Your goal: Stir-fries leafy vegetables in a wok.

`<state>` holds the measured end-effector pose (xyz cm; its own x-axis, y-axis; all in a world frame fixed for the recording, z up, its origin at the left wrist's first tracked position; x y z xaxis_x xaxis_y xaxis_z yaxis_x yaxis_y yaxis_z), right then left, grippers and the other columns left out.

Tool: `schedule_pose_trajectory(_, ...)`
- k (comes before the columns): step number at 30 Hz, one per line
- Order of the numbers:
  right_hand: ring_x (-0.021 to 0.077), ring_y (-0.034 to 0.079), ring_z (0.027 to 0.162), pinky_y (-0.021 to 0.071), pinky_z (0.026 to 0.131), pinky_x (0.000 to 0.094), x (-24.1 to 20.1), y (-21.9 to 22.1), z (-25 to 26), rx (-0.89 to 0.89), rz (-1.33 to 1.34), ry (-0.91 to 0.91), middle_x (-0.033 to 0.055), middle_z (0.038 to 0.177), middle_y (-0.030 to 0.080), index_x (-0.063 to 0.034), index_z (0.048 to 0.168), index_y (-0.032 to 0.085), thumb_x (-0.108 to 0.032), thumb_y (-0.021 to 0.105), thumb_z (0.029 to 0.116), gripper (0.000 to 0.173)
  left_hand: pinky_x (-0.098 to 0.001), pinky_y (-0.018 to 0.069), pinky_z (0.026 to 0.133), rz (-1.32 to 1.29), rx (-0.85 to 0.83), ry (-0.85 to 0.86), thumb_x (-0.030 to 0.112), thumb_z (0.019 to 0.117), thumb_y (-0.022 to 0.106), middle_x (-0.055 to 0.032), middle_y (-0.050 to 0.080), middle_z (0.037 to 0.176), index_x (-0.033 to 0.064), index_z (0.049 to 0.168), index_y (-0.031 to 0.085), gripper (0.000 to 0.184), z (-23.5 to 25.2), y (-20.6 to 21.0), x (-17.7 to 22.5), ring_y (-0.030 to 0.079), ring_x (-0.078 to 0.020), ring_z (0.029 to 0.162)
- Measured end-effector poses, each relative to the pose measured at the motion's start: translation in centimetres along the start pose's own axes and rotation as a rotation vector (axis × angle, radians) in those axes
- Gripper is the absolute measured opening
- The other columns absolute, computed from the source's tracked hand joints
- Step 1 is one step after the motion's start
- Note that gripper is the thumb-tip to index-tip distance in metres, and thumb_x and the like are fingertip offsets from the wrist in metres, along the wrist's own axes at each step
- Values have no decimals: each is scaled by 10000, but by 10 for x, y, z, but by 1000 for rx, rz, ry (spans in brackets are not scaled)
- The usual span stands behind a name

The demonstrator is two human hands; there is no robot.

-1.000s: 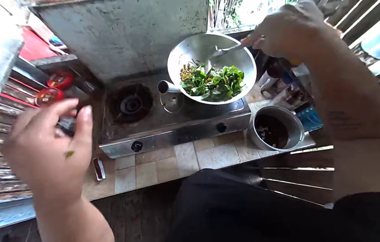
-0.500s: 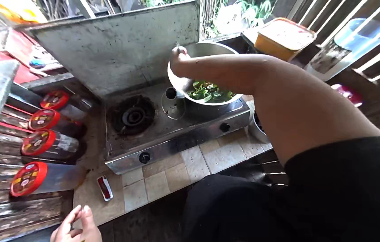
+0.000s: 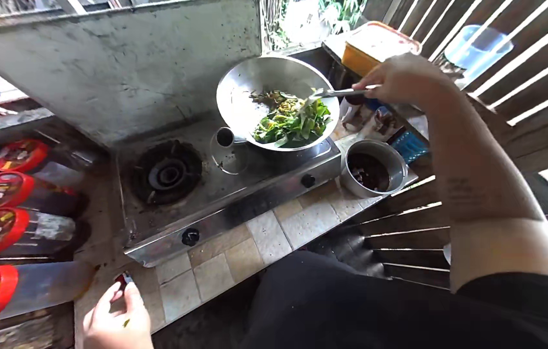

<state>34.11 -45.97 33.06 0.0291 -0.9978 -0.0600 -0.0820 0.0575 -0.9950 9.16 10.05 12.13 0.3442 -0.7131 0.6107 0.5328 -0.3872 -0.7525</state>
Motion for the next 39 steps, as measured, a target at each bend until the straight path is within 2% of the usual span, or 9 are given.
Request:
schedule_pose_trajectory(4, 480, 640, 1114, 450, 908, 733, 22, 31, -22, -30, 134, 121, 247, 1166, 710, -177, 1251, 758, -137, 636, 1016, 267, -514, 495, 966, 11, -6, 24, 182, 1008, 617, -335, 659, 1167, -104, 1228, 665, 364, 2, 16, 20, 639, -434, 1104)
schedule_pose_trajectory(12, 452, 648, 1166, 480, 926, 721, 3, 81, 33, -35, 207, 79, 200, 1229, 711, -215, 1271, 746, -118, 616, 990, 325, -522, 497, 952, 12, -6, -26, 181, 1004, 632, -315, 666, 1172, -81, 1212, 683, 338, -9, 26, 27, 644, -420, 1101)
schedule_pose_trajectory(18, 470, 630, 1177, 454, 933, 738, 11, 18, -9, 7, 80, 49, 213, 1243, 701, -210, 1270, 747, -163, 638, 1022, 276, -547, 487, 990, 53, 20, -76, 194, 1005, 620, -325, 664, 1177, -81, 1202, 690, 346, -22, 17, 10, 643, -445, 1122)
schedule_pose_trajectory(21, 494, 643, 1131, 461, 878, 755, -1, 39, -1, -61, 65, 80, 234, 1184, 714, -214, 1239, 760, -141, 643, 997, 278, -541, 485, 999, 60, 27, -98, 197, 1011, 614, -335, 658, 1187, -84, 1213, 686, 353, -28, 17, 5, 639, -450, 1133)
schedule_pose_trajectory(25, 458, 648, 1165, 476, 907, 727, -7, 76, 27, -81, 108, 54, 192, 1222, 716, -254, 1267, 745, -163, 619, 1010, 301, -539, 480, 1004, 60, 31, -120, 195, 1011, 618, -328, 657, 1193, -79, 1220, 683, 351, -33, 20, 4, 638, -442, 1136)
schedule_pose_trajectory(29, 469, 666, 1092, 471, 880, 744, -2, 21, 18, 26, 27, -76, 202, 1128, 737, -222, 1184, 782, -222, 663, 1007, 213, -546, 484, 992, 70, 40, -134, 210, 1010, 623, -319, 661, 1187, -70, 1217, 689, 354, -33, 21, 4, 639, -442, 1128)
schedule_pose_trajectory(34, 443, 668, 1094, 469, 938, 684, -75, -26, 11, 104, -203, -429, 189, 1101, 739, -162, 1145, 797, -132, 637, 1019, 206, -551, 482, 996, 48, 56, -154, 208, 1006, 631, -320, 658, 1196, -75, 1222, 682, 360, -39, 18, 8, 633, -449, 1142)
schedule_pose_trajectory(36, 431, 677, 1053, 501, 866, 661, -119, -13, 9, 60, -349, -579, 185, 1085, 724, -150, 1143, 790, -53, 598, 1003, 257, -560, 482, 988, 48, 61, -169, 209, 1008, 629, -320, 659, 1198, -73, 1224, 681, 360, -45, 17, 6, 631, -453, 1142)
schedule_pose_trajectory(39, 442, 657, 999, 495, 805, 617, -181, 41, 2, -56, -580, -705, 235, 986, 681, 23, 948, 734, 68, 595, 942, 146, -559, 481, 1005, 48, 70, -207, 210, 1011, 623, -322, 655, 1207, -71, 1225, 683, 359, -56, 17, -3, 633, -448, 1153)
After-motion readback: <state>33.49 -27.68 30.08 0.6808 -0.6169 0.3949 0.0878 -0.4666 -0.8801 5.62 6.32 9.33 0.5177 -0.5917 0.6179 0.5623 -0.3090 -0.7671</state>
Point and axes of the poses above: each hand's wrist, its own z-axis towards the middle knuckle, its own y-axis out of the palm, x = y × z, the point moved 7 cm from there along z, towards the middle knuckle
